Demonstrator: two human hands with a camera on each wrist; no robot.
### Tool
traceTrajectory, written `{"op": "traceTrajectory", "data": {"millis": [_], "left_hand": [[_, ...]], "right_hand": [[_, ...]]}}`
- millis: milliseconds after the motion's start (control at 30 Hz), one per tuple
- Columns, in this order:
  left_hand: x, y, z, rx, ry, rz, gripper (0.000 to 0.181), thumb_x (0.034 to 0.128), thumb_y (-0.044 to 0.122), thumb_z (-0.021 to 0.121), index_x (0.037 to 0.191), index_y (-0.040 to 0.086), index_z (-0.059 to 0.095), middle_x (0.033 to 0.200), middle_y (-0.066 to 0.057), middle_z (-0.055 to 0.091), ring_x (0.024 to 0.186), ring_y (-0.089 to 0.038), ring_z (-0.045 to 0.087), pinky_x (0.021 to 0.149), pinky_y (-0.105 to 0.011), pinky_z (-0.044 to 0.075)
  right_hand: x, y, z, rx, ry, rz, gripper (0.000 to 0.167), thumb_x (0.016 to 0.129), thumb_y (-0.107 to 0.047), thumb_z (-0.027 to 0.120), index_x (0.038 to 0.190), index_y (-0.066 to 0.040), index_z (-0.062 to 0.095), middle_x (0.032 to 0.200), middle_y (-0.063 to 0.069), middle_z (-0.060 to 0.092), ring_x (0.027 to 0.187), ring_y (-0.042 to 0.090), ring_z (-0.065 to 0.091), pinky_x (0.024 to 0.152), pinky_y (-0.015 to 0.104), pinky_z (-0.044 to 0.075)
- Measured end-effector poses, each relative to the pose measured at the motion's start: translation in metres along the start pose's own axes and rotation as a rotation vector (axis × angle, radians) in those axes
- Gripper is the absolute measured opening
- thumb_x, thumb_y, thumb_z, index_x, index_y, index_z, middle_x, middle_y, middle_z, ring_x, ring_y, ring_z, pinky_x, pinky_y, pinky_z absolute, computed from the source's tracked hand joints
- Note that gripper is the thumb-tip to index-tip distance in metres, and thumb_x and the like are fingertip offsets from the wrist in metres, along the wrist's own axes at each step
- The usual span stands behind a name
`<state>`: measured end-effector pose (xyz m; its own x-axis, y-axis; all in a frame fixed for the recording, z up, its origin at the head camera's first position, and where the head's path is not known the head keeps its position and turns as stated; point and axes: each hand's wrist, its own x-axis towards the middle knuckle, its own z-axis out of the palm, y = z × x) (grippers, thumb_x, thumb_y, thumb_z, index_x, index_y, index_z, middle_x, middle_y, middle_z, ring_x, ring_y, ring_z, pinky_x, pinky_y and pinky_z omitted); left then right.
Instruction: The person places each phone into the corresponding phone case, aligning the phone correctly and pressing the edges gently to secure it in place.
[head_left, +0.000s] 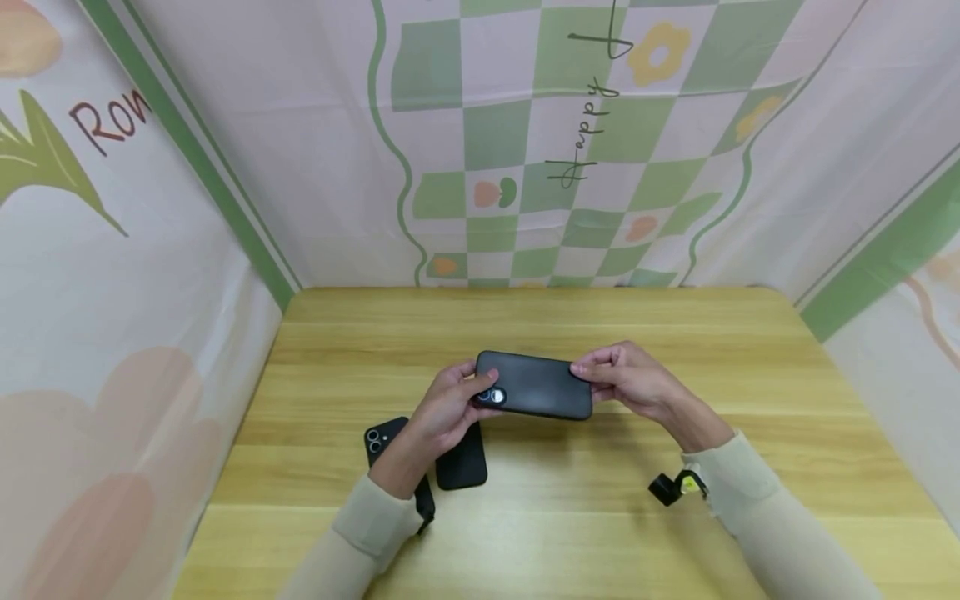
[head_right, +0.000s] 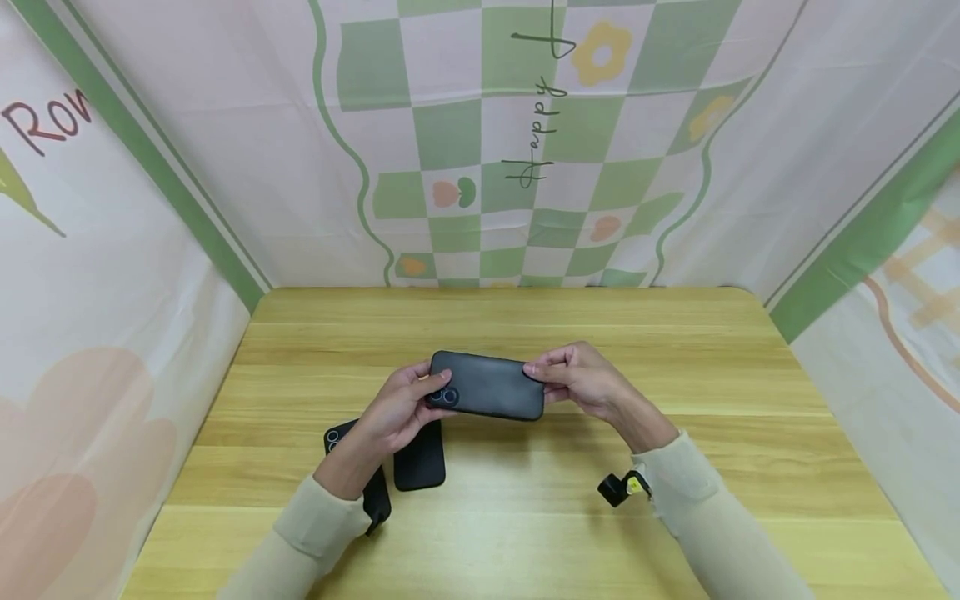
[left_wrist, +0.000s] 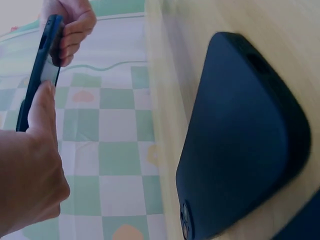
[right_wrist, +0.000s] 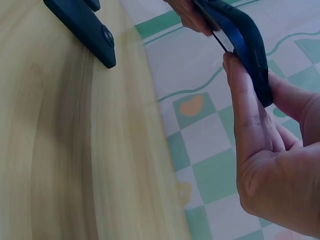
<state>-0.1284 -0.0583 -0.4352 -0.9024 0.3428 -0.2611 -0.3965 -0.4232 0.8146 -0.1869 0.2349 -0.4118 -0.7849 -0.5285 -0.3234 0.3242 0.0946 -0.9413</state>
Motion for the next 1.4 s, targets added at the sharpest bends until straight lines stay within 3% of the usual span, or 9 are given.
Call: {"op": "traceTrajectory", "data": {"millis": [267, 433, 567, 667, 833, 1133, 1400], "left_hand": [[0.0, 0.0, -0.003, 0.088, -0.041, -0.093, 0.037, 0.1124, 0.012, 0.053, 0.143, -0.01, 0.053, 0.139, -0.021, 0.063, 0.118, -0.022, 0.07, 0.094, -0.033, 0.061], [-0.001, -0.001, -0.001, 0.081, -0.044, -0.113, 0.038, 0.1125, 0.013, 0.054, 0.144, -0.009, 0.053, 0.14, -0.019, 0.063, 0.117, -0.019, 0.07, 0.095, -0.032, 0.061], [-0.002, -0.001, 0.0, 0.103, -0.022, -0.084, 0.038, 0.1129, 0.012, 0.052, 0.145, -0.008, 0.053, 0.139, -0.02, 0.064, 0.118, -0.021, 0.07, 0.095, -0.032, 0.061], [-0.001, 0.0, 0.0, 0.106, 0.011, -0.044, 0.039, 0.1132, 0.012, 0.051, 0.146, -0.009, 0.051, 0.142, -0.022, 0.063, 0.123, -0.023, 0.069, 0.097, -0.031, 0.06], [0.0, 0.003, 0.0, 0.052, 0.08, 0.012, 0.043, 0.1137, 0.013, 0.05, 0.151, -0.008, 0.046, 0.151, -0.024, 0.056, 0.137, -0.029, 0.059, 0.103, -0.033, 0.056], [0.001, 0.006, -0.004, 0.041, 0.099, 0.039, 0.043, 0.1138, 0.012, 0.049, 0.151, -0.009, 0.046, 0.153, -0.024, 0.054, 0.14, -0.031, 0.056, 0.104, -0.035, 0.056], [0.003, 0.008, -0.007, 0.041, 0.112, 0.02, 0.043, 0.1135, 0.013, 0.051, 0.151, -0.007, 0.046, 0.153, -0.022, 0.055, 0.14, -0.03, 0.057, 0.103, -0.035, 0.056]], "right_hand": [[-0.001, -0.006, -0.008, -0.094, -0.097, 0.008, 0.017, 0.105, -0.007, 0.066, 0.1, -0.007, 0.082, 0.09, 0.005, 0.08, 0.077, 0.014, 0.077, 0.072, 0.031, 0.065], [0.0, -0.009, -0.01, -0.127, -0.119, 0.019, 0.016, 0.105, -0.007, 0.066, 0.1, -0.005, 0.082, 0.09, 0.006, 0.08, 0.079, 0.016, 0.078, 0.074, 0.033, 0.066], [0.002, -0.008, -0.008, -0.12, -0.1, 0.017, 0.017, 0.106, -0.008, 0.065, 0.103, -0.005, 0.081, 0.092, 0.007, 0.08, 0.079, 0.017, 0.078, 0.073, 0.033, 0.066], [0.004, -0.006, -0.004, -0.072, -0.038, 0.014, 0.015, 0.106, -0.009, 0.066, 0.104, -0.006, 0.081, 0.094, 0.007, 0.08, 0.081, 0.016, 0.078, 0.073, 0.03, 0.065], [0.003, -0.004, 0.004, 0.002, 0.038, 0.003, 0.013, 0.105, -0.005, 0.066, 0.105, -0.002, 0.079, 0.094, 0.009, 0.078, 0.081, 0.016, 0.077, 0.078, 0.03, 0.065], [0.002, 0.003, 0.012, 0.089, -0.017, -0.011, 0.012, 0.104, 0.001, 0.065, 0.109, 0.003, 0.075, 0.1, 0.016, 0.078, 0.089, 0.023, 0.08, 0.09, 0.038, 0.062], [0.004, 0.015, 0.016, 0.161, -0.032, -0.055, 0.014, 0.104, 0.003, 0.063, 0.104, 0.0, 0.076, 0.1, 0.016, 0.079, 0.092, 0.024, 0.08, 0.086, 0.032, 0.063]]}}
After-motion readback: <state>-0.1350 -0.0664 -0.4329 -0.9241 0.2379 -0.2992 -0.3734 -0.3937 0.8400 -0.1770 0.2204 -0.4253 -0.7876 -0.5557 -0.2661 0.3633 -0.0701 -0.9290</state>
